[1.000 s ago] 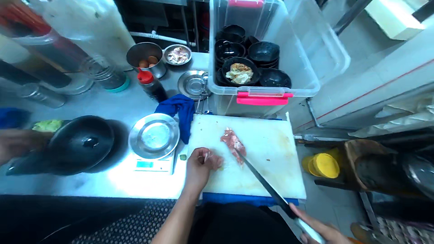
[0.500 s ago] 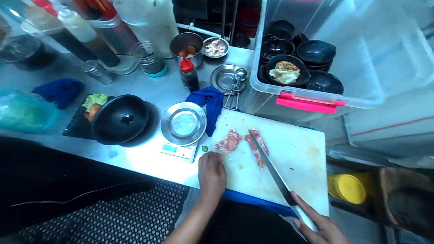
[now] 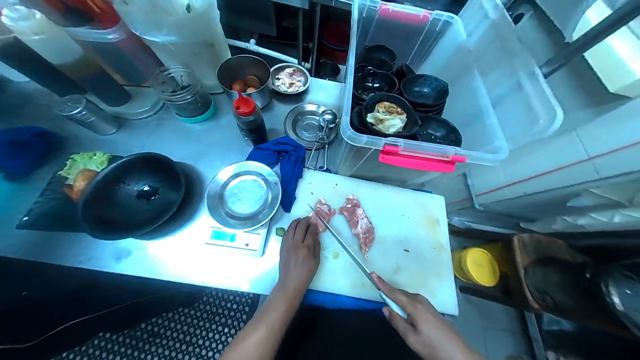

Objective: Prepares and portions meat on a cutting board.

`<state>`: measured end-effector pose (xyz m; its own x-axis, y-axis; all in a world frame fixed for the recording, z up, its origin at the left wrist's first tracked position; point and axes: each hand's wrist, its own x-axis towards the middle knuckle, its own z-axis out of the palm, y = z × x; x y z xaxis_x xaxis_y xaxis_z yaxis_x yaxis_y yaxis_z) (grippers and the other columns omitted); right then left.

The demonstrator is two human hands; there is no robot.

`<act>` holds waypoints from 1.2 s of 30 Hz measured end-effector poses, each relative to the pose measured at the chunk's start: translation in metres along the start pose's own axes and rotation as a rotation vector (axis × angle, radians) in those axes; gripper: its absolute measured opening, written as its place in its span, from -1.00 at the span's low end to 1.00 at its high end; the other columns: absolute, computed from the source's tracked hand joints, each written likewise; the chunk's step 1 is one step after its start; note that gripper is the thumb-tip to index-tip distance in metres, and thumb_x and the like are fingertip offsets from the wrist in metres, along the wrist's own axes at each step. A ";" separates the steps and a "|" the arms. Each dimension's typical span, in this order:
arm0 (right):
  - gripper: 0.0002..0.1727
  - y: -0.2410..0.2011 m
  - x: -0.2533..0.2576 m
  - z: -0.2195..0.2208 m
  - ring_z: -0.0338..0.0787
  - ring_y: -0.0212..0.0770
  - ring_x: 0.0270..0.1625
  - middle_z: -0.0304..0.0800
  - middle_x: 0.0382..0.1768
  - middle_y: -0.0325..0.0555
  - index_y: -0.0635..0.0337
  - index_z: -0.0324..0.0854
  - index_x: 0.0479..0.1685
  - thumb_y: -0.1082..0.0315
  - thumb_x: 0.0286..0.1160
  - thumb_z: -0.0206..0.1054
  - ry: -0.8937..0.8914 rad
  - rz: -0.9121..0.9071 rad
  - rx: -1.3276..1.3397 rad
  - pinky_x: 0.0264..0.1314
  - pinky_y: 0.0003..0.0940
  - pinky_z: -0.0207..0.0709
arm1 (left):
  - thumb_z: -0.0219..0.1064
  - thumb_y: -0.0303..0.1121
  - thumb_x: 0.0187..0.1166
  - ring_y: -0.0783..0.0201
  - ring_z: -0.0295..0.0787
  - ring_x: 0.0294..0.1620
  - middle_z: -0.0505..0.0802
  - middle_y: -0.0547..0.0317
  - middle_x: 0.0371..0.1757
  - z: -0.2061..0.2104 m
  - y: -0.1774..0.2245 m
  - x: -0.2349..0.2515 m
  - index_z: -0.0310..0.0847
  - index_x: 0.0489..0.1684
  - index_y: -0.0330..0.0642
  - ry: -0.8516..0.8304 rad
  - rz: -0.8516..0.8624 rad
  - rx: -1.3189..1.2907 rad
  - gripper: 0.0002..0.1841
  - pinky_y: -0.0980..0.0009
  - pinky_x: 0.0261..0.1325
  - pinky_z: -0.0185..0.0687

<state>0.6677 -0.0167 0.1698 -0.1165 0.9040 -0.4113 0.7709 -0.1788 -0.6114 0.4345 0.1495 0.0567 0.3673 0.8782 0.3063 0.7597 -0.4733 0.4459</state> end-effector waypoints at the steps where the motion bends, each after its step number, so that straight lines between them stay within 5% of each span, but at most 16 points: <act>1: -0.32 0.000 0.002 0.000 0.90 0.03 0.01 0.89 0.09 0.06 -0.31 0.22 0.85 0.17 0.70 0.20 -0.013 0.008 -0.008 0.13 0.12 0.74 | 0.14 -0.22 0.73 0.00 0.65 0.50 0.81 0.05 0.35 0.000 0.000 0.001 0.85 0.12 -0.12 -0.014 0.007 0.001 -0.66 0.01 0.54 0.56; 12: -0.35 0.013 -0.007 0.006 0.90 -0.12 -0.07 0.90 0.05 -0.02 -0.23 0.29 0.82 0.16 0.70 0.21 0.141 -0.020 0.040 0.05 -0.03 0.78 | 0.20 -0.21 0.65 0.05 0.76 0.19 0.85 0.09 0.09 -0.008 0.002 0.012 0.87 -0.09 -0.11 -0.012 -0.002 -0.005 -0.71 0.07 0.24 0.70; 14: -0.34 0.012 -0.009 0.005 0.90 -0.17 -0.04 0.89 0.11 -0.04 -0.22 0.29 0.82 0.17 0.69 0.22 0.156 0.013 0.077 0.09 -0.05 0.78 | 0.21 -0.27 0.60 -0.05 0.65 0.42 0.79 0.09 0.35 -0.015 0.004 0.035 0.81 0.18 -0.03 -0.100 0.046 0.021 -0.68 -0.10 0.35 0.58; 16: -0.33 0.012 -0.011 0.005 0.90 -0.23 0.00 0.87 0.23 -0.08 -0.17 0.28 0.82 0.20 0.66 0.23 0.173 0.046 0.126 0.13 -0.09 0.78 | 0.23 -0.28 0.63 -0.10 0.35 0.73 0.56 0.11 0.68 -0.024 0.006 0.067 0.57 0.58 0.05 -0.365 0.099 0.048 -0.52 -0.20 0.58 0.37; 17: -0.31 0.012 -0.010 0.005 0.90 -0.25 -0.04 0.86 0.24 -0.08 -0.13 0.28 0.82 0.23 0.65 0.24 0.188 0.055 0.149 0.09 -0.11 0.79 | 0.25 -0.25 0.66 -0.10 0.33 0.74 0.54 0.10 0.69 -0.027 0.008 0.083 0.51 0.64 0.05 -0.501 0.126 0.067 -0.49 -0.19 0.58 0.41; 20: -0.30 0.014 -0.014 0.005 0.88 -0.27 -0.16 0.88 0.16 -0.08 -0.13 0.28 0.82 0.26 0.62 0.26 0.228 0.089 0.191 -0.02 -0.13 0.79 | 0.39 -0.20 0.57 -0.10 0.66 0.34 0.76 -0.03 0.23 -0.037 0.014 0.109 0.75 0.24 -0.12 -0.757 0.176 0.112 -0.65 -0.06 0.28 0.68; 23: -0.31 0.021 -0.021 0.011 0.89 -0.28 -0.11 0.89 0.16 -0.08 -0.09 0.32 0.80 0.26 0.60 0.28 0.286 0.069 0.213 0.03 -0.15 0.80 | 0.44 -0.15 0.54 -0.01 0.75 0.17 0.78 -0.03 0.08 -0.049 0.016 0.116 0.81 0.01 -0.15 -0.862 0.130 0.016 -0.71 0.00 0.26 0.71; 28: -0.33 0.032 -0.034 0.024 0.89 -0.27 -0.02 0.87 0.21 -0.11 -0.14 0.34 0.79 0.20 0.62 0.26 0.345 0.059 0.260 0.11 -0.11 0.79 | 0.43 -0.38 0.61 0.13 0.88 -0.31 0.88 0.02 -0.23 -0.083 0.043 0.110 0.66 0.08 -0.23 -0.584 -0.356 -0.475 -0.79 0.06 -0.10 0.88; 32: -0.35 0.033 -0.033 0.025 0.89 -0.28 -0.04 0.88 0.17 -0.08 -0.15 0.35 0.79 0.18 0.65 0.25 0.380 0.016 0.258 0.09 -0.14 0.79 | 0.42 -0.40 0.62 0.12 0.92 -0.42 0.90 -0.04 -0.28 -0.069 0.050 0.074 0.52 0.24 -0.32 -0.367 -0.819 -0.760 -0.67 0.18 -0.28 0.94; 34: -0.35 0.031 -0.030 0.021 0.89 -0.26 0.01 0.88 0.17 -0.10 -0.20 0.34 0.79 0.17 0.66 0.24 0.357 0.002 0.239 0.12 -0.14 0.78 | 0.42 -0.30 0.61 0.17 0.89 -0.36 0.89 0.01 -0.23 -0.058 0.037 0.043 0.56 0.30 -0.33 -0.354 -0.835 -0.570 -0.60 0.16 -0.23 0.89; 36: -0.36 0.026 -0.026 0.018 0.89 -0.25 0.01 0.88 0.15 -0.12 -0.26 0.33 0.80 0.14 0.67 0.22 0.326 -0.017 0.219 0.12 -0.13 0.79 | 0.41 -0.15 0.59 0.14 0.85 -0.19 0.88 0.06 -0.09 -0.056 0.030 0.019 0.65 0.30 -0.26 -0.263 -0.659 -0.274 -0.56 0.03 -0.06 0.80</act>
<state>0.6796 -0.0517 0.1524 0.1037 0.9773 -0.1848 0.6149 -0.2090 -0.7604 0.4339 0.1478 0.1230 0.0255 0.9564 -0.2911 0.7187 0.1849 0.6703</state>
